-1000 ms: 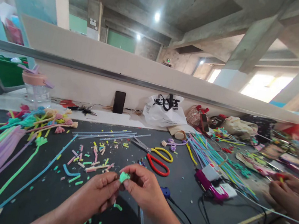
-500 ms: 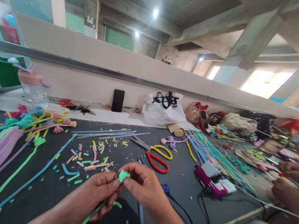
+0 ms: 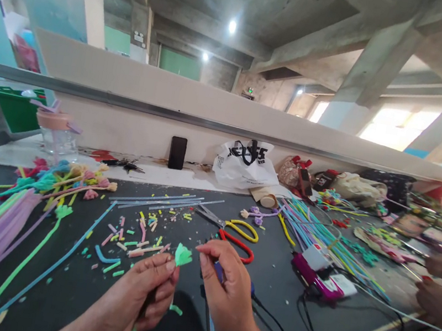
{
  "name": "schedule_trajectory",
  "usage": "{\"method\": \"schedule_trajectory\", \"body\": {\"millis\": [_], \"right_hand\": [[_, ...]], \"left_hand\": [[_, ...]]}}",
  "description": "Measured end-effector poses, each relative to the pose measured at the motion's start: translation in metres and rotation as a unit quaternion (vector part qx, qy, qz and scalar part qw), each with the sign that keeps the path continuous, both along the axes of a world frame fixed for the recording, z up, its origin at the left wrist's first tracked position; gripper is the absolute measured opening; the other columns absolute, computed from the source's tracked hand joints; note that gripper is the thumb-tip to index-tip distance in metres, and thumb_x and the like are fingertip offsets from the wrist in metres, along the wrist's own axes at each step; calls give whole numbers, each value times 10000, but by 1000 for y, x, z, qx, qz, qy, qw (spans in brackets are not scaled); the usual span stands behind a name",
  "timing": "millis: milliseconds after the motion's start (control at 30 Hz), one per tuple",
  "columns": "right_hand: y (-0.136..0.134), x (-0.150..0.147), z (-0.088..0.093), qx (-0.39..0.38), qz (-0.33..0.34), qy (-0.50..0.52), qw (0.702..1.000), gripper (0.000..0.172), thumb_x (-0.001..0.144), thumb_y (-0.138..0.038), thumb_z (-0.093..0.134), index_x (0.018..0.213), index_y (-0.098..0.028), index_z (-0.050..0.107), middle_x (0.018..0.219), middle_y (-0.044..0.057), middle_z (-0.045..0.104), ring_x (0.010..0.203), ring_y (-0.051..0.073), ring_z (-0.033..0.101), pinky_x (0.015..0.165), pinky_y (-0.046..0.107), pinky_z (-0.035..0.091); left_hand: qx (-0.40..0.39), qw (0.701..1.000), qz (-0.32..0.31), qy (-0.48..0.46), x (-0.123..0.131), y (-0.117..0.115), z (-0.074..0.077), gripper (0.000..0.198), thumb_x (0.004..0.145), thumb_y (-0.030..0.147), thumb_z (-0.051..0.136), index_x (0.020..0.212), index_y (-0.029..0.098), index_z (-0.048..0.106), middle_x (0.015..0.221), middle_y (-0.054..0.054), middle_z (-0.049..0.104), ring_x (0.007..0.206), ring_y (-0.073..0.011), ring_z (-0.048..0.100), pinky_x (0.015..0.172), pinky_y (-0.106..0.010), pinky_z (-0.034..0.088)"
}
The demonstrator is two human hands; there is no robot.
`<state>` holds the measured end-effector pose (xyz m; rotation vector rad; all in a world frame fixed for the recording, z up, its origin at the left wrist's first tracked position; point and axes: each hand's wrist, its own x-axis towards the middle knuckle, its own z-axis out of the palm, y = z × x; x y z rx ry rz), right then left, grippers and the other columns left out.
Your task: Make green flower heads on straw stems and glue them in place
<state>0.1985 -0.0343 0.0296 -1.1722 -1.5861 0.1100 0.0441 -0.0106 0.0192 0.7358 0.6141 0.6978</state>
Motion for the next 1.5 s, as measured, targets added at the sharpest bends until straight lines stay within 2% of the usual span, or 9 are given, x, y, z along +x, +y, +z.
{"method": "schedule_trajectory", "body": {"millis": [167,333,433,667,933,1100,1200,1333,1500], "right_hand": [[-4,-5,-2,43,-26,-51,997,140,850,-119,514,871,-201,626,795,41,645,762,156,610,706,266,494],[-5,-8,-11,58,-38,-145,987,309,861,-97,485,1134,-199,589,959,79,635,896,186,598,793,333,478],[-5,-11,-17,48,-47,-184,981,380,854,-92,479,1208,-207,551,1000,90,620,906,197,598,794,357,475],[-6,-19,-25,48,-58,-192,978,437,848,-82,455,1264,-208,500,1043,107,616,939,213,593,773,349,492],[-1,-12,-22,26,-63,-236,969,371,857,-68,445,1177,-207,570,951,81,625,861,187,596,755,340,447],[-2,-12,-16,40,-68,-215,974,234,848,-77,478,973,-183,645,850,68,627,785,173,597,737,326,440],[0,-13,-14,18,-55,-162,985,162,815,-88,515,866,-176,641,814,60,623,756,168,596,703,303,459],[8,-12,-17,-61,-43,-51,996,87,723,-85,583,728,-165,618,707,32,607,600,135,571,531,227,455],[12,-14,-23,-54,-58,-16,997,71,699,-95,615,664,-156,624,652,22,590,548,124,542,510,219,434]], "left_hand": [[18,1000,-2,-1,0,4,-1,311,727,425,648,692,184,453,483,96,345,345,-11,214,326,-151,85],[21,1000,-2,10,1,6,-7,311,733,440,637,708,182,466,477,100,337,344,-9,208,334,-152,67],[21,1000,16,13,1,9,-11,310,737,436,634,707,181,459,484,101,330,347,-7,203,340,-147,72],[48,997,55,39,3,13,-16,333,717,463,635,713,181,458,487,98,352,357,-13,238,334,-135,103],[102,987,69,98,5,13,-17,355,710,481,606,666,191,406,451,106,365,338,-14,234,331,-133,129],[108,986,68,108,5,12,-17,309,750,434,571,667,191,401,460,101,361,349,-20,245,343,-135,133],[116,985,63,109,6,13,-18,285,774,415,548,672,188,409,467,100,359,351,-19,237,345,-135,138],[132,984,41,109,7,15,-24,286,768,442,552,698,186,444,460,101,356,347,-23,235,338,-141,128],[140,982,35,120,8,17,-28,319,742,480,568,700,185,452,457,102,350,354,-24,244,346,-142,136]]}}
